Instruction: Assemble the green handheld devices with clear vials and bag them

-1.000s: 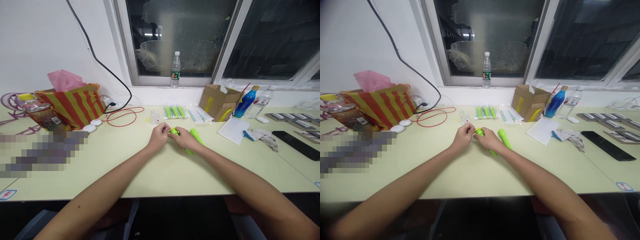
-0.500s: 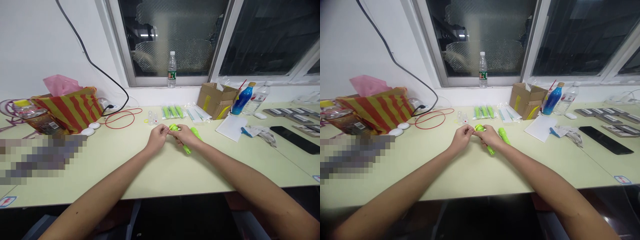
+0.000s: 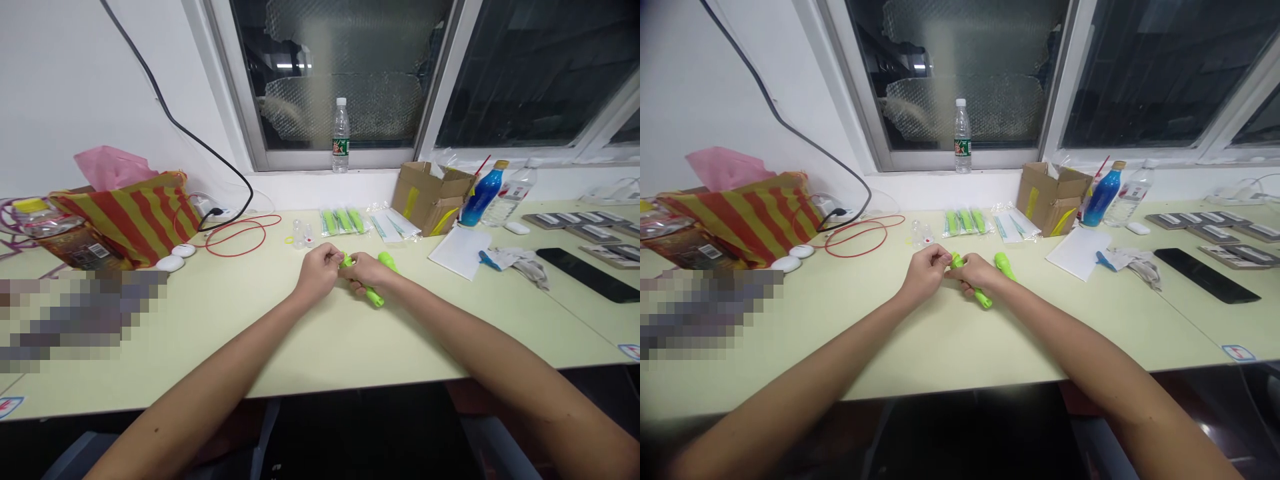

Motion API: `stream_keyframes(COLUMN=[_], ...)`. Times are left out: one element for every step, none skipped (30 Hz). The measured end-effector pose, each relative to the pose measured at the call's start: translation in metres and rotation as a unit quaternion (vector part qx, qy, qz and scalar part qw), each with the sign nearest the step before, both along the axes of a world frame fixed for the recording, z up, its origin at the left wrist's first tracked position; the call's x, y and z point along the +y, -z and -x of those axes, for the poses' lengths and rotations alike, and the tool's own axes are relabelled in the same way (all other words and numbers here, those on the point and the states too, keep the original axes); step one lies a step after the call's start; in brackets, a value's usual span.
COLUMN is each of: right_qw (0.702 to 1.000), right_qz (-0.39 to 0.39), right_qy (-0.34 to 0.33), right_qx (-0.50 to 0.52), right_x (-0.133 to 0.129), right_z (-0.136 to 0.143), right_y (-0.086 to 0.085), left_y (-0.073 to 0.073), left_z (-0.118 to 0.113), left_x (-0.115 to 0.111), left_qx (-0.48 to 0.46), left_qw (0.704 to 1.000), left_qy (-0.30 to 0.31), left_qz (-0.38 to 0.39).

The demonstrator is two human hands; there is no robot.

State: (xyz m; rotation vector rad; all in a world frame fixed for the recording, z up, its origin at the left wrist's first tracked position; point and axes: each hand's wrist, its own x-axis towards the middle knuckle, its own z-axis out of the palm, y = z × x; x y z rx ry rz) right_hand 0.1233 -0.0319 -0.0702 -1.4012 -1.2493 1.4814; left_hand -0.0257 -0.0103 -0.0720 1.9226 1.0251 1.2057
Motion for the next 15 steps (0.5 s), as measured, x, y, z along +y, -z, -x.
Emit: stream_keyframes(right_qw=[1.0, 0.999, 0.997, 0.992, 0.984, 0.976, 0.969, 0.964, 0.961, 0.959, 0.957, 0.954, 0.952, 0.949, 0.947], right_qz=[-0.004, -0.016, -0.034, -0.057, -0.077, -0.092, -0.1, -0.101, -0.099, -0.098, -0.098, -0.101, -0.105, -0.109, -0.111], right_qy=[-0.007, -0.012, -0.013, -0.013, -0.016, -0.021, -0.026, -0.029, -0.031, -0.032, -0.033, -0.033, -0.035, -0.036, -0.037], right_qx=[-0.013, -0.036, -0.07, -0.113, -0.157, -0.194, -0.223, -0.243, -0.256, -0.265, -0.273, -0.28, -0.286, -0.292, -0.299], right_x=[0.0, 0.0, -0.001, -0.001, -0.002, -0.002, -0.003, -0.003, -0.003, -0.004, -0.004, -0.004, -0.004, -0.005, -0.005], right_z=[0.001, 0.001, 0.002, 0.002, 0.002, 0.002, 0.002, 0.001, 0.001, 0.0, -0.001, -0.001, -0.001, -0.001, -0.001], right_y=[0.002, 0.004, 0.005, 0.006, 0.007, 0.006, 0.005, 0.003, 0.001, -0.002, -0.004, -0.005, -0.006, -0.007, -0.007], left_y=[0.0, -0.001, -0.001, -0.002, -0.003, -0.004, -0.005, -0.007, -0.008, -0.008, -0.009, -0.009, -0.009, -0.009, -0.009], left_z=[-0.002, -0.003, -0.004, -0.004, -0.004, -0.004, -0.003, -0.002, -0.002, -0.001, 0.0, 0.0, 0.0, 0.001, 0.001], left_x=[-0.001, -0.002, -0.003, -0.003, -0.004, -0.004, -0.004, -0.004, -0.003, -0.003, -0.002, 0.0, 0.001, 0.002, 0.003], left_qx=[0.007, 0.018, 0.029, 0.038, 0.045, 0.049, 0.052, 0.054, 0.057, 0.061, 0.062, 0.06, 0.056, 0.052, 0.047], left_qw=[1.0, 1.0, 0.999, 0.998, 0.998, 0.997, 0.997, 0.997, 0.997, 0.996, 0.995, 0.995, 0.995, 0.995, 0.995], left_qy=[0.003, 0.01, 0.016, 0.022, 0.028, 0.031, 0.032, 0.032, 0.032, 0.033, 0.033, 0.031, 0.027, 0.023, 0.019], left_qz=[-0.005, -0.013, -0.023, -0.033, -0.041, -0.045, -0.047, -0.048, -0.051, -0.057, -0.065, -0.073, -0.079, -0.081, -0.081])
